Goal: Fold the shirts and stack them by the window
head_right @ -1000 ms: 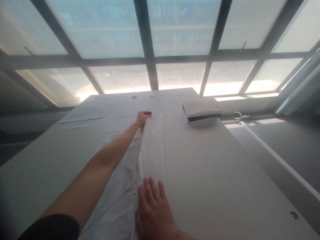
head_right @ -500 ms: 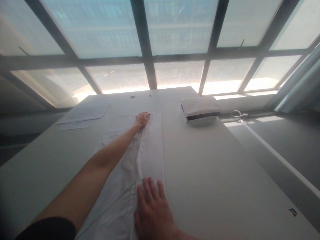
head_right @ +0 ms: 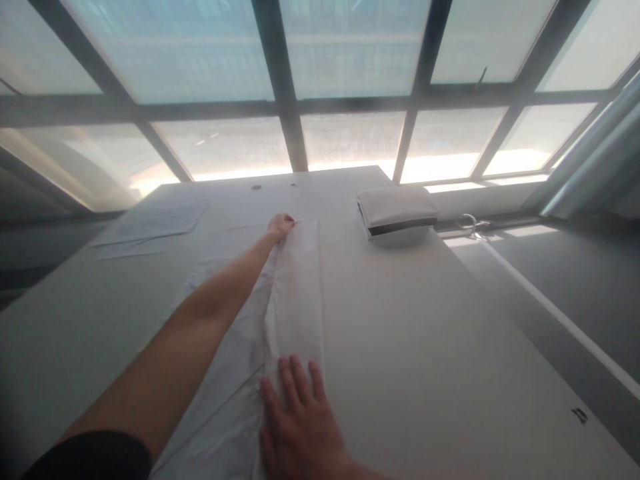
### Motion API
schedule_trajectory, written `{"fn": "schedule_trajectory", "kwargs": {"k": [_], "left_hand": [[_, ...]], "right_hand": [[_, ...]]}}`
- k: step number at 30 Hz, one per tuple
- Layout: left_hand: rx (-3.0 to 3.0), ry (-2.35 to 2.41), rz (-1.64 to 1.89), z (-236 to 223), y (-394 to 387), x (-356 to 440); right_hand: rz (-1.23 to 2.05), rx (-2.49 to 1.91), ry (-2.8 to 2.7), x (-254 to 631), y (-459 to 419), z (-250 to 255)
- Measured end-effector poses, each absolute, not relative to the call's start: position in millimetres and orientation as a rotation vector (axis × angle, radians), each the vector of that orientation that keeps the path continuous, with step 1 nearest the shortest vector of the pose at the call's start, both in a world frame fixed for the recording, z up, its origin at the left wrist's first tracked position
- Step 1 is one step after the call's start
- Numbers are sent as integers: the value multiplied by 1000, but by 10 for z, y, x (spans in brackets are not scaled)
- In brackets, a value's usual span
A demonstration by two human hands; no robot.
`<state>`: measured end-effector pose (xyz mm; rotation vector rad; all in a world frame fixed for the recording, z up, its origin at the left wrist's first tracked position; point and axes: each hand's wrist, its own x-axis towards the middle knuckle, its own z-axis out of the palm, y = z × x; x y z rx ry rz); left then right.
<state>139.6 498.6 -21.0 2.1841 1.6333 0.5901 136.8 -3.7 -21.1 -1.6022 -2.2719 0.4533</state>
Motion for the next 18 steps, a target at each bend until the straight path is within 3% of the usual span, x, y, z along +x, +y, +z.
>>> {"fn": "schedule_trajectory", "kwargs": {"k": [12, 18], "left_hand": [[2252, 1590, 751, -94, 4680, 1427], [2654, 1303, 653, -28, 3942, 1461]], "right_hand": [[471, -1602, -2281, 1370, -44, -210], [445, -1586, -2279, 1372, -30, -239]]}}
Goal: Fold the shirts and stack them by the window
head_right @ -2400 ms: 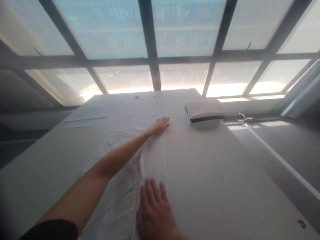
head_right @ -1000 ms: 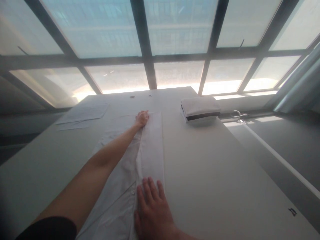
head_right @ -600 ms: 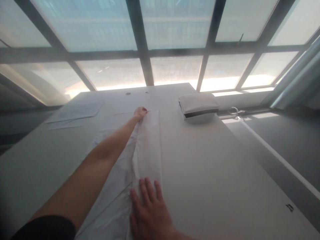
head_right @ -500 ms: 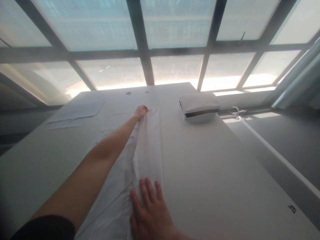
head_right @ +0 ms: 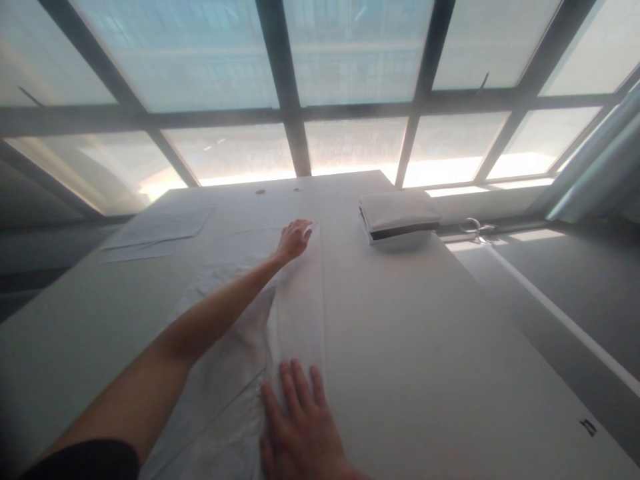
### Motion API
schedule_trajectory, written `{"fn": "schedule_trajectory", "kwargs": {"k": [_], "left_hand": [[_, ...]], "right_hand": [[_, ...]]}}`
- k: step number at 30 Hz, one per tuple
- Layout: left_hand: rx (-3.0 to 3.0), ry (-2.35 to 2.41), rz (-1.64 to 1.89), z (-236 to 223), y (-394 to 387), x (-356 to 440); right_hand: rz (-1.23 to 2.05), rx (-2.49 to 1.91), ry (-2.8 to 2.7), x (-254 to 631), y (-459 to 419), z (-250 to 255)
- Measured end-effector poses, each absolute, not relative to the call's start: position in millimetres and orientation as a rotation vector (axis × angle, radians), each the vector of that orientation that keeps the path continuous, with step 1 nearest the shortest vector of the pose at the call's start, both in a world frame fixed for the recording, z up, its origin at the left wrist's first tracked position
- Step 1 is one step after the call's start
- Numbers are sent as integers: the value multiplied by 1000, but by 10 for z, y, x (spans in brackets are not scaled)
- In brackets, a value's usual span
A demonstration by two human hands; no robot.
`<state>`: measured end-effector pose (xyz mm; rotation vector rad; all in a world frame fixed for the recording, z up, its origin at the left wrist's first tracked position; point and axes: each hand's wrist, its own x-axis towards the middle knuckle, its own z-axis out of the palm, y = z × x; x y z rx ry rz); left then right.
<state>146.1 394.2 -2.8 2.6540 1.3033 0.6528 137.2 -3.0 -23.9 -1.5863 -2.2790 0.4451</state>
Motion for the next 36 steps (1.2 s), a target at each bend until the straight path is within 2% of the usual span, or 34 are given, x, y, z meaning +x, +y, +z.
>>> {"fn": "schedule_trajectory", "kwargs": {"k": [5, 11, 25, 31, 36], "left_hand": [[2678, 1278, 326, -298, 3335, 1350], [2672, 1244, 172, -314, 3468, 1525], [2650, 1238, 187, -223, 3950, 1930], [2589, 1267, 224, -148, 4136, 2042], [2587, 1199, 250, 84, 4026, 1921]], "right_hand": [[468, -1602, -2260, 1368, -37, -221], [435, -1608, -2239, 1355, -46, -228], [476, -1591, -2277, 1362, -32, -211], [562, -1245, -2471, 1449, -16, 5], [601, -1175, -2476, 1482, -15, 137]]}}
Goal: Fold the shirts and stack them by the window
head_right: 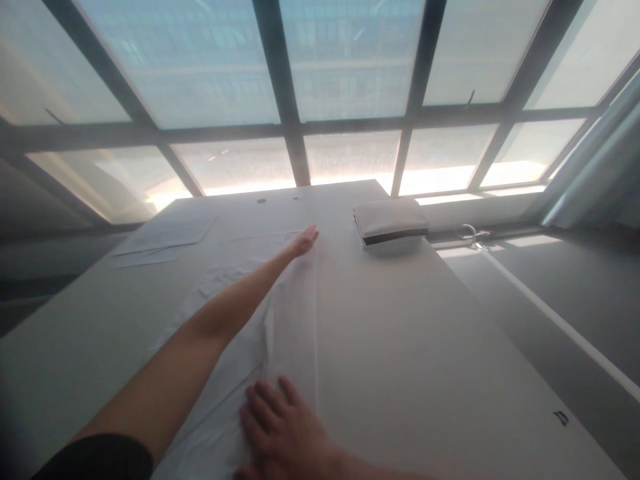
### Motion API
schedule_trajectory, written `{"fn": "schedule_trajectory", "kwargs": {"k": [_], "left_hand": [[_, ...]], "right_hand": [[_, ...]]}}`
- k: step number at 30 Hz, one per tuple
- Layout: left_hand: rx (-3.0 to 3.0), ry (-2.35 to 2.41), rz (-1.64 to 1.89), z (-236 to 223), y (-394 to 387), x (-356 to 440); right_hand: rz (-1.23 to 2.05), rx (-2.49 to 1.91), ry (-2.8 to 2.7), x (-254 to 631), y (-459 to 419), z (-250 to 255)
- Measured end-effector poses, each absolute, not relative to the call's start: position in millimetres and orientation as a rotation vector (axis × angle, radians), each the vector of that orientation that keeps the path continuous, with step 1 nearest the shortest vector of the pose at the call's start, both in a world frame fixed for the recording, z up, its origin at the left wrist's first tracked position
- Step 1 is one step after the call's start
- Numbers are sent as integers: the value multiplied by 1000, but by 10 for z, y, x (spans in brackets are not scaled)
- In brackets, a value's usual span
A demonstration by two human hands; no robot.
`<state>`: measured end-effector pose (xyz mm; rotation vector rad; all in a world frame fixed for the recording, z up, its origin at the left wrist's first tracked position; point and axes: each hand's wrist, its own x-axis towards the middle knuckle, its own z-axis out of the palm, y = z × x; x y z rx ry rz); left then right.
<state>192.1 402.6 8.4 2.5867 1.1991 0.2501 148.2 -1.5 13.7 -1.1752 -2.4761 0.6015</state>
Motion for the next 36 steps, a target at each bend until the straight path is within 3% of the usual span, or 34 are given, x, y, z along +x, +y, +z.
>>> {"fn": "schedule_trajectory", "kwargs": {"k": [10, 20, 24, 27, 32, 36], "left_hand": [[2796, 791, 119, -138, 2333, 659], [2857, 866, 159, -186, 2195, 497], [2839, 857, 196, -196, 2178, 489], [2833, 831, 227, -224, 2202, 477], [2800, 913, 297, -277, 2314, 462], [2782, 1170, 302, -304, 2377, 433]], "right_hand": [[585, -1013, -2570, 1511, -45, 234], [322, -632, -2766, 1331, -239, 25], [478, -466, -2725, 1312, -291, 93], [603, -744, -2552, 1351, -212, 171], [418, -1633, -2279, 1485, 122, -13], [287, -1762, -2396, 1571, 263, -227]]}}
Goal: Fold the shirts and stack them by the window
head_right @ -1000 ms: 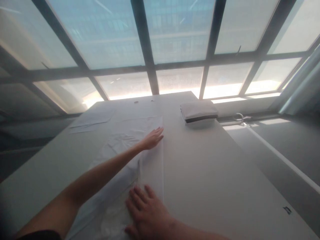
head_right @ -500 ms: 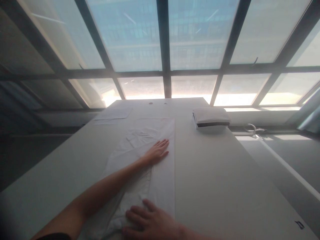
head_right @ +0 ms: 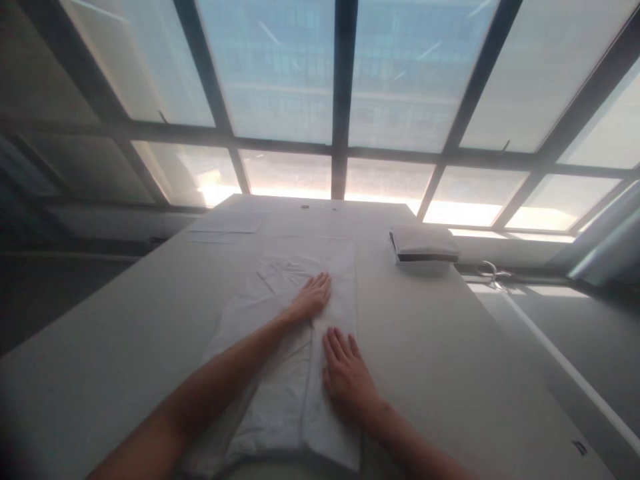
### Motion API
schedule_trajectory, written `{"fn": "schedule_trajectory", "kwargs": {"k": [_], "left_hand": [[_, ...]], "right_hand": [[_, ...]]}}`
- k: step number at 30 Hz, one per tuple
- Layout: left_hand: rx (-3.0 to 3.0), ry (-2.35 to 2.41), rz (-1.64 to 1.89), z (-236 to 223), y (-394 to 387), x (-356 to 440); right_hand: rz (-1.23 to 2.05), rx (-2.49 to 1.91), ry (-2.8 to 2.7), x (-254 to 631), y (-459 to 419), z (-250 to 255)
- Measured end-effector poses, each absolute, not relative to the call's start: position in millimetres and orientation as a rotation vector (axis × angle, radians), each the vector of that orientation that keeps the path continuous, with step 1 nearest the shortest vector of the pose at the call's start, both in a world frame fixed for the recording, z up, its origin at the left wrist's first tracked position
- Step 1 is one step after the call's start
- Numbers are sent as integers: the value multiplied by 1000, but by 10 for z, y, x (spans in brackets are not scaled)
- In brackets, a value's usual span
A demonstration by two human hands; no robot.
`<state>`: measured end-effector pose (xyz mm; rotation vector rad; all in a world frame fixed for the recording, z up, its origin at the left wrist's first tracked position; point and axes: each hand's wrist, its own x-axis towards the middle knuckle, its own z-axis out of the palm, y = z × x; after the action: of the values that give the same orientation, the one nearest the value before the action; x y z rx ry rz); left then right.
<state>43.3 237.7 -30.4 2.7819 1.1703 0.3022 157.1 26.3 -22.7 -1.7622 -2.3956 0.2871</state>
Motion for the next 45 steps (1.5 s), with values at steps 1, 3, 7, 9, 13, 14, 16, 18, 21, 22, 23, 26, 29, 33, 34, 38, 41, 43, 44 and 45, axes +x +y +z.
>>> {"fn": "schedule_trajectory", "kwargs": {"k": [1, 3, 7, 9, 13, 14, 16, 18, 21, 22, 23, 26, 29, 33, 34, 38, 41, 43, 44, 45], "left_hand": [[2793, 1187, 293, -310, 2381, 426], [2818, 1193, 301, -320, 2378, 417], [2816, 1200, 338, -344, 2366, 410], [2789, 1253, 362, -361, 2366, 409], [2734, 1322, 416, -395, 2368, 415], [2724, 1315, 427, -400, 2367, 417], [2701, 1298, 447, -402, 2362, 421], [2675, 1284, 458, -391, 2355, 426], [2621, 1304, 473, -361, 2343, 436], [2610, 1309, 474, -351, 2339, 440], [2605, 1311, 470, -342, 2335, 442], [2608, 1313, 433, -324, 2323, 445], [2610, 1323, 395, -314, 2308, 443], [2627, 1329, 390, -297, 2285, 437], [2629, 1332, 386, -292, 2280, 436], [2641, 1348, 348, -283, 2267, 434], [2651, 1352, 335, -282, 2261, 435], [2653, 1345, 330, -278, 2259, 435], [2652, 1343, 326, -275, 2260, 435], [2651, 1341, 322, -272, 2261, 435]], "right_hand": [[256, -1775, -2412, 1581, 290, -256], [201, -1812, -2413, 1594, 385, -285], [99, -1907, -2338, 1668, 863, -285], [68, -1934, -2324, 1743, 1213, -276], [19, -1982, -2320, 1882, 1893, -263], [7, -2009, -2309, 1901, 2033, -261], [-19, -2061, -2291, 1918, 2276, -258], [-53, -2105, -2266, 1921, 2481, -254], [-62, -2189, -2189, 1936, 2759, -243], [-39, -2226, -2159, 1949, 2847, -239], [-11, -2260, -2132, 1966, 2933, -236], [64, -2322, -2067, 2036, 3164, -240], [78, -2324, -2002, 2117, 3349, -263], [109, -2278, -1914, 2222, 3572, -300], [119, -2266, -1898, 2247, 3629, -308], [122, -2246, -1827, 2345, 3845, -344], [111, -2248, -1770, 2413, 3963, -371], [107, -2252, -1744, 2463, 4008, -374], [103, -2243, -1740, 2488, 4017, -367], [98, -2224, -1747, 2514, 4016, -354]]}}
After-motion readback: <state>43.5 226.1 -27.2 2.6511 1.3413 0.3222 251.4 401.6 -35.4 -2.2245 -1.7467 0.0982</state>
